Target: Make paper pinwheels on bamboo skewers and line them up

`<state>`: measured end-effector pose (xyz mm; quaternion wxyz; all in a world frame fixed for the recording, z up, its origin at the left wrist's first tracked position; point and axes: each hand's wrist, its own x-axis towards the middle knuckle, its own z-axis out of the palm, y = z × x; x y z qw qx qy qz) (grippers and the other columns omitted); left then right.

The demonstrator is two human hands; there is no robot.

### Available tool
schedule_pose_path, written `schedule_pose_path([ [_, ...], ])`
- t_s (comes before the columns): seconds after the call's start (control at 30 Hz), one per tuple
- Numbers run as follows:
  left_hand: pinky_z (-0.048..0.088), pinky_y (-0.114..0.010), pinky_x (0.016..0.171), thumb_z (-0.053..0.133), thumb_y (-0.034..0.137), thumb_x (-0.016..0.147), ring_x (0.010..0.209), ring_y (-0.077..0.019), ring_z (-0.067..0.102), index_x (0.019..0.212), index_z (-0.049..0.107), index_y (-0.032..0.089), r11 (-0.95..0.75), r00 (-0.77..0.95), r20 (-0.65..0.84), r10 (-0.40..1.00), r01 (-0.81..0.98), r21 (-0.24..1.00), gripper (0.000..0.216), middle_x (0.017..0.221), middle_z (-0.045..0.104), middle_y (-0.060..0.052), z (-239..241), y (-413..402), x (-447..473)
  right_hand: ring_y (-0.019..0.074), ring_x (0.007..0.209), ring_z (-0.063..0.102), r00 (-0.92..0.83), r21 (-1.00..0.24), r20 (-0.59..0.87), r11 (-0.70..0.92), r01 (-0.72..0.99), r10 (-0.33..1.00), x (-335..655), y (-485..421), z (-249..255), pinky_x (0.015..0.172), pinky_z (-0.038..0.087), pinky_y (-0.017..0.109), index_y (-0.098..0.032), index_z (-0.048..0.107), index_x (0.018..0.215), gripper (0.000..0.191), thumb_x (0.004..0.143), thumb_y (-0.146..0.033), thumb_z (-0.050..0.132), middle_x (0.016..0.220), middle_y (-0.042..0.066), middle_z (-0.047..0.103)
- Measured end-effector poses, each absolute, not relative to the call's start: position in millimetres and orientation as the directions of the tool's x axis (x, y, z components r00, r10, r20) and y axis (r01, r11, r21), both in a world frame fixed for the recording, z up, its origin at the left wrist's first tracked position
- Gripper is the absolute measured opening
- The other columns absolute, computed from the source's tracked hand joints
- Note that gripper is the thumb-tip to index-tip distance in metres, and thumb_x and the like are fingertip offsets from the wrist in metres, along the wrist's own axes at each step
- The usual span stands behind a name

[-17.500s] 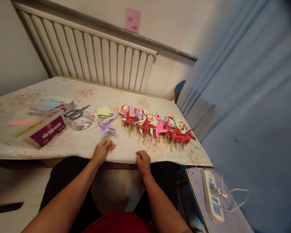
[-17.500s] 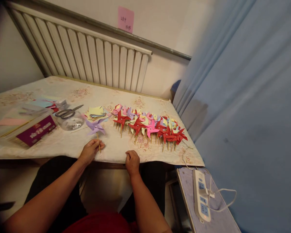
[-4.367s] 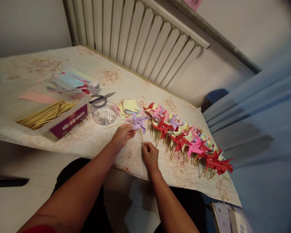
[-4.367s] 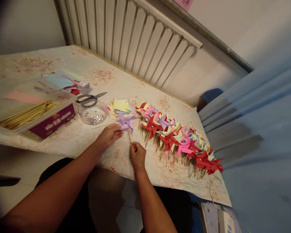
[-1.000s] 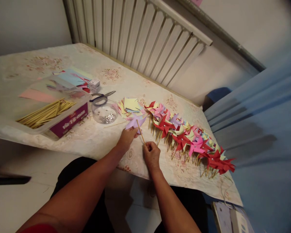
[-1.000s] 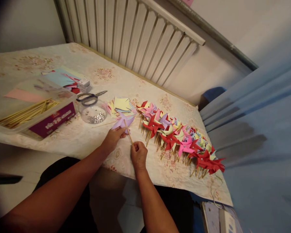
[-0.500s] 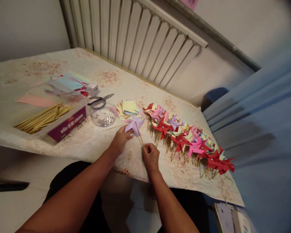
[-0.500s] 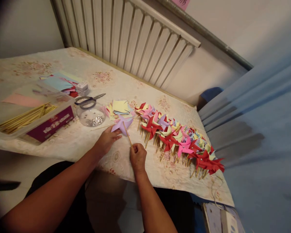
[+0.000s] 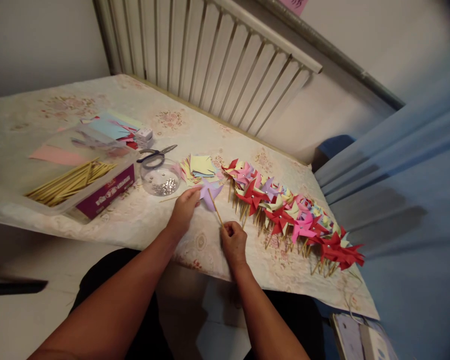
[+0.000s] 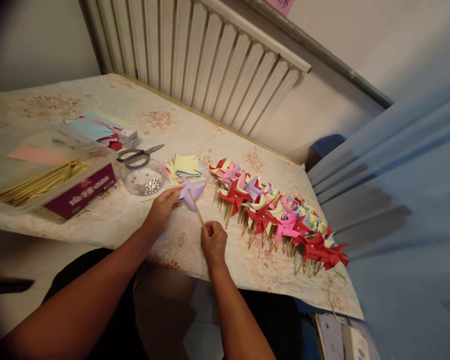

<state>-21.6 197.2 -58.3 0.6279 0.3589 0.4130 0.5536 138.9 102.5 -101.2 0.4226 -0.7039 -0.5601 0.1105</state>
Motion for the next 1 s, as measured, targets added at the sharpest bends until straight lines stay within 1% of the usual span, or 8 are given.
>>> schedule_pose_path([
  [0.1,0.043,-0.025,0.076,0.072,0.032,0.07,0.087,-0.0149,0.059,0.101,0.07,0.018,0.168,0.049,-0.162,0.986,-0.392,0.905,0.034,0.101,0.07,-0.004,-61.1,197.6,-18.8,0.013,0.058,0.046,0.346,-0.719,0.318,-0.013,0.695,0.883,139.1,102.6,-101.5,0.059,0.036,0.024,-0.019,0.06,0.07,0.01,0.078,-0.024,0.055,0.063,-0.003,0.054],
  [0.17,0.043,-0.025,0.075,0.071,0.032,0.068,0.084,-0.0144,0.059,0.097,0.07,0.018,0.17,0.057,-0.161,0.985,-0.387,0.906,0.033,0.094,0.069,-0.003,-63.5,197.3,-17.8,0.0128,0.059,0.046,0.347,-0.718,0.32,-0.013,0.696,0.882,139.3,102.8,-102.6,0.059,0.036,0.024,-0.019,0.059,0.07,0.01,0.078,-0.023,0.055,0.063,-0.003,0.053],
  [0.33,0.043,-0.026,0.074,0.068,0.036,0.069,0.08,-0.0148,0.059,0.092,0.067,0.017,0.159,0.086,-0.137,0.987,-0.355,0.921,0.03,0.084,0.066,-0.001,-67.7,195.8,-14.8,0.0127,0.059,0.046,0.343,-0.719,0.319,-0.01,0.695,0.883,139.3,103.1,-103.9,0.059,0.036,0.024,-0.019,0.059,0.07,0.011,0.078,-0.024,0.055,0.064,-0.003,0.053],
  [0.5,0.044,-0.026,0.071,0.061,0.036,0.072,0.07,-0.0135,0.057,0.077,0.063,0.017,0.129,0.128,-0.097,0.987,-0.272,0.954,0.02,0.071,0.061,0.001,-72.3,193.9,-8.8,0.0128,0.058,0.046,0.345,-0.724,0.318,-0.009,0.69,0.883,138.9,103.3,-102.4,0.06,0.036,0.024,-0.019,0.059,0.07,0.01,0.077,-0.024,0.055,0.063,-0.003,0.053],
  [0.73,0.047,-0.026,0.071,0.059,0.037,0.074,0.07,-0.0134,0.055,0.072,0.059,0.018,0.141,0.146,-0.11,0.983,-0.223,0.964,0.019,0.07,0.058,0.003,-76.8,192.3,-3.1,0.013,0.059,0.047,0.345,-0.723,0.316,-0.011,0.69,0.884,138.8,103.5,-102.4,0.06,0.036,0.024,-0.019,0.059,0.07,0.009,0.077,-0.023,0.055,0.063,-0.003,0.053],
  [0.83,0.047,-0.026,0.07,0.059,0.037,0.074,0.069,-0.0137,0.055,0.071,0.06,0.018,0.143,0.164,-0.108,0.981,-0.219,0.965,0.02,0.069,0.058,0.002,-74.0,190.9,-1.0,0.013,0.059,0.047,0.345,-0.725,0.315,-0.011,0.689,0.884,138.8,103.4,-101.6,0.06,0.036,0.025,-0.019,0.059,0.069,0.009,0.076,-0.023,0.055,0.064,-0.003,0.053],
  [0.9,0.047,-0.026,0.071,0.06,0.037,0.074,0.072,-0.0143,0.057,0.075,0.062,0.018,0.166,0.193,-0.121,0.974,-0.234,0.958,0.02,0.073,0.061,0.001,-71.4,189.4,-0.7,0.0131,0.059,0.047,0.348,-0.728,0.313,-0.012,0.685,0.884,138.6,103.3,-101.1,0.06,0.036,0.025,-0.019,0.059,0.069,0.009,0.076,-0.024,0.056,0.064,-0.003,0.053],
  [1.0,0.047,-0.026,0.073,0.065,0.039,0.072,0.082,-0.0155,0.06,0.086,0.065,0.018,0.249,0.292,-0.16,0.943,-0.298,0.922,0.025,0.087,0.066,-0.003,-68.8,188.2,-3.6,0.0131,0.058,0.046,0.356,-0.736,0.314,-0.011,0.676,0.88,138.3,103.0,-100.7,0.06,0.037,0.025,-0.019,0.059,0.07,0.009,0.076,-0.024,0.056,0.063,-0.003,0.053],
])
